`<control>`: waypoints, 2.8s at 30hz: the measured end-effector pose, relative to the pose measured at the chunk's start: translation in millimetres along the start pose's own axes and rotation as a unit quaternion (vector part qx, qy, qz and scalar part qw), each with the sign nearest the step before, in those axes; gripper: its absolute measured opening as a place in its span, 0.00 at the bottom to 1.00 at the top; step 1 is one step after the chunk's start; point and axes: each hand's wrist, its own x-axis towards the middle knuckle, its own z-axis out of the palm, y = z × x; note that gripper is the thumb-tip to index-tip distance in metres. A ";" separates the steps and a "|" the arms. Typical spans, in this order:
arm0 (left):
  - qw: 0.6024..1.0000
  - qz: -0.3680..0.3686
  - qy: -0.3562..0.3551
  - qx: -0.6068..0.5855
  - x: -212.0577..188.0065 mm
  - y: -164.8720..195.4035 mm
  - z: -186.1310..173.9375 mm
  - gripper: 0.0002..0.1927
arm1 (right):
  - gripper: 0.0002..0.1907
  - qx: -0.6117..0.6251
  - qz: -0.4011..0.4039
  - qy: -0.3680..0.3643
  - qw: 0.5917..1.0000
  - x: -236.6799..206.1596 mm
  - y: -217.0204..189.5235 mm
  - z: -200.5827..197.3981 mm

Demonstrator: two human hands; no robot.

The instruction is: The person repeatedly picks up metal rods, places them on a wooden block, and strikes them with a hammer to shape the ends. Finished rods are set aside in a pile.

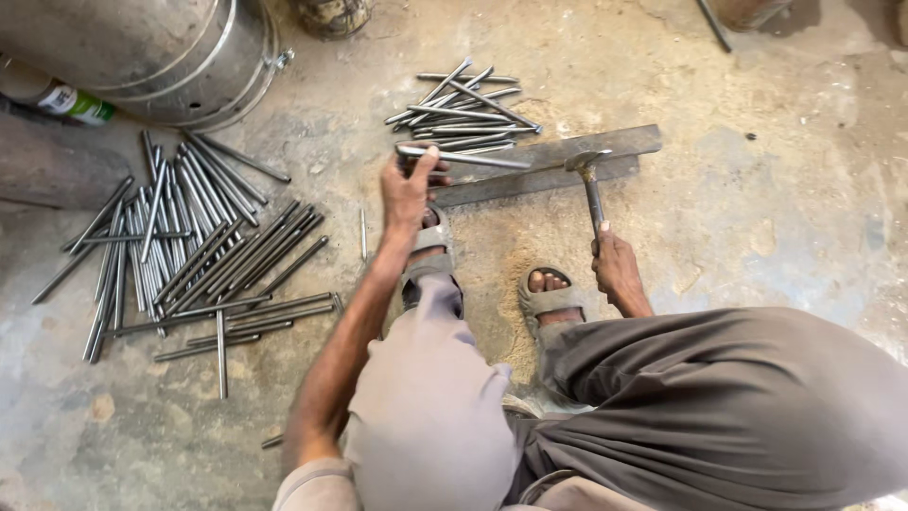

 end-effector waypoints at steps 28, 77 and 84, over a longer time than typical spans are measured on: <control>0.749 0.105 -0.220 0.616 44.8 -85.7 11.9 0.17 | 0.26 -0.122 -0.081 0.011 0.989 -5.2 -64.2 -6.8; 0.723 0.200 -0.211 0.626 43.5 -95.4 1.2 0.17 | 0.32 -0.108 -0.181 0.083 0.974 12.7 -11.3 10.4; 0.717 0.192 -0.220 0.633 46.3 -85.1 14.6 0.20 | 0.34 -0.127 -0.157 0.042 0.978 -2.0 -5.2 19.1</control>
